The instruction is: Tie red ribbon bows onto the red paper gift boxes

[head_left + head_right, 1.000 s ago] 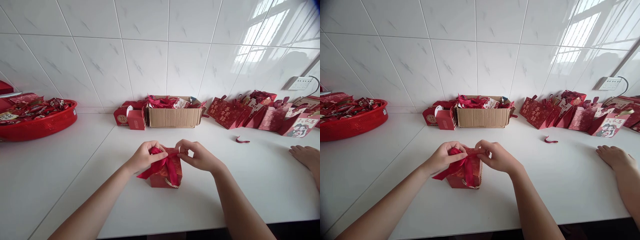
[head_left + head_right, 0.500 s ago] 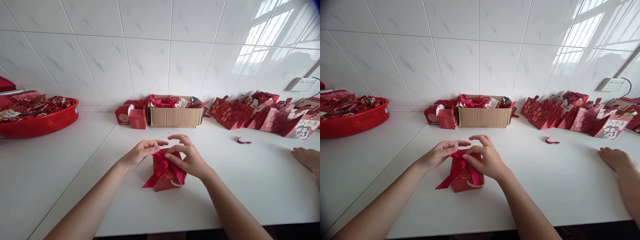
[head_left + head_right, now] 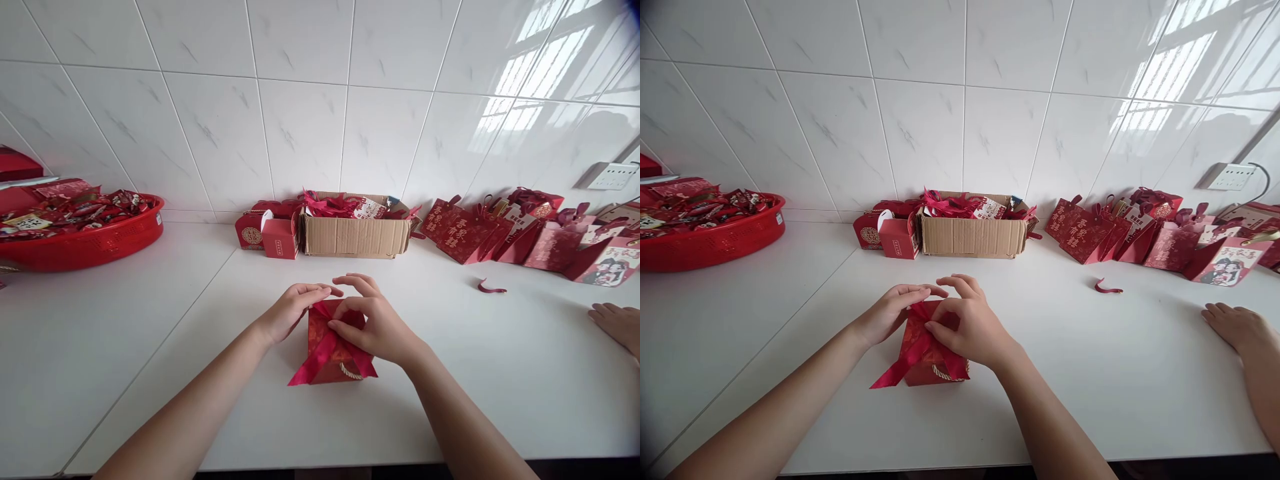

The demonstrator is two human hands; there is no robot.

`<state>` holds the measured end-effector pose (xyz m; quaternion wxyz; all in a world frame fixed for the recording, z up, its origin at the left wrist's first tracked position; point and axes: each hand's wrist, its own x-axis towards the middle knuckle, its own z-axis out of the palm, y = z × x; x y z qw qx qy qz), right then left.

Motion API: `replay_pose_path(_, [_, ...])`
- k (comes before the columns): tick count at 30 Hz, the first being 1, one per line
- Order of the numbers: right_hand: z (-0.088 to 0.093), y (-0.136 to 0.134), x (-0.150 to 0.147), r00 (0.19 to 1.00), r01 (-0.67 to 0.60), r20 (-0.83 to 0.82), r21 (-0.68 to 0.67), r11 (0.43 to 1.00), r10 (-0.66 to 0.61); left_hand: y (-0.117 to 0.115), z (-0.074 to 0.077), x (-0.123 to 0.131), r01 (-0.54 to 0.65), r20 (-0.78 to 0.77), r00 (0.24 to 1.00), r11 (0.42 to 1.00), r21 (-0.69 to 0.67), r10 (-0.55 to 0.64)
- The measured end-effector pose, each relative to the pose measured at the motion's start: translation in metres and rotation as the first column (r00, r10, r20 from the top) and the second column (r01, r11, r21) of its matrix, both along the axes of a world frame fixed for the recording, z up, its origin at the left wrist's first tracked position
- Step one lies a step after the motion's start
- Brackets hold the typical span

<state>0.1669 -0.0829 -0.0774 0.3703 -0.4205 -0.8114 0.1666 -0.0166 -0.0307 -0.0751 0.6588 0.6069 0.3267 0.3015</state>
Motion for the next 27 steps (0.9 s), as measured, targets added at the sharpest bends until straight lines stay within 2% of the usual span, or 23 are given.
replay_pose_path(6, [0.002, 0.001, 0.0, 0.999, -0.026, 0.019, -0.018, 1.0, 0.026, 0.0, 0.001, 0.005, -0.075, -0.043, 0.996, 0.996, 0.051, 0.077])
replay_pose_path(13, [0.002, 0.002, 0.001, 0.998, -0.057, 0.019, -0.037, 0.998, 0.057, -0.001, 0.005, 0.006, -0.117, -0.06, 0.991, 0.989, 0.092, 0.123])
replay_pose_path(18, [0.002, 0.002, -0.001, 0.996, -0.075, 0.042, -0.034, 0.997, 0.076, 0.001, 0.002, 0.005, -0.117, -0.087, 0.988, 0.985, 0.126, 0.128])
replay_pose_path(23, [0.003, 0.0, 0.007, 0.998, -0.059, 0.021, -0.057, 0.997, 0.06, 0.002, 0.0, 0.0, -0.002, -0.107, 0.994, 0.999, 0.046, 0.007])
replay_pose_path(27, [0.009, 0.0, 0.028, 0.991, -0.135, -0.01, -0.064, 0.989, 0.135, 0.003, 0.002, -0.007, 0.103, -0.106, 0.99, 0.993, 0.063, -0.096])
